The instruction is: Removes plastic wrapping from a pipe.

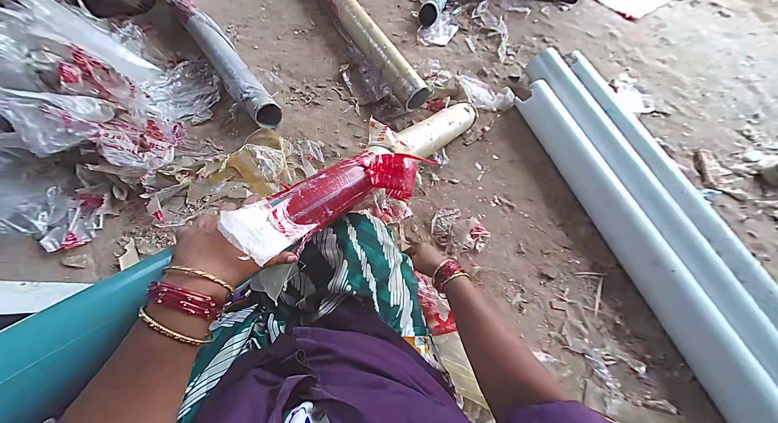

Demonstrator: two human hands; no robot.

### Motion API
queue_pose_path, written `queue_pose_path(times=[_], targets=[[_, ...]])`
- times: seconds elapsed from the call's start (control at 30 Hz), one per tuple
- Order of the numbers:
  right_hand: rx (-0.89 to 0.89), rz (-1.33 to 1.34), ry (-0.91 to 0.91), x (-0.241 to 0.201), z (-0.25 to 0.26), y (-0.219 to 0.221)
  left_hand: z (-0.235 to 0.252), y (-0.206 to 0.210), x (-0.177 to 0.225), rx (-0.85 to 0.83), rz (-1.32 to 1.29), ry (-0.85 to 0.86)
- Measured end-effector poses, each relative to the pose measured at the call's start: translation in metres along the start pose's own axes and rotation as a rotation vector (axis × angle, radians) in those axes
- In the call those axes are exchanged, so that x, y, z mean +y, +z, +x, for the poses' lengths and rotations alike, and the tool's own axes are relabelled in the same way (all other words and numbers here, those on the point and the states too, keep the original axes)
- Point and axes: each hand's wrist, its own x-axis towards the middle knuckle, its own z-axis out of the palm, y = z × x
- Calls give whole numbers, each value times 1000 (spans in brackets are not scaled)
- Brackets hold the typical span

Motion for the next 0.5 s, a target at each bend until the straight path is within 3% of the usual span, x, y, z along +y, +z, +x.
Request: queue_pose_path(times=[0.07, 0.27, 0.37, 0.5], targets=[[-7, -14, -12, 0, -1, 6, -1, -6, 5, -85, 8, -39], [24, -227, 131, -2, -18, -31, -2, -9, 16, -168, 64, -78], [-17, -108, 210, -10, -20, -35, -7, -10, 20, -175, 86, -74], [48, -192, 141, -8, -13, -22, -9, -12, 23, -172, 98, -57]])
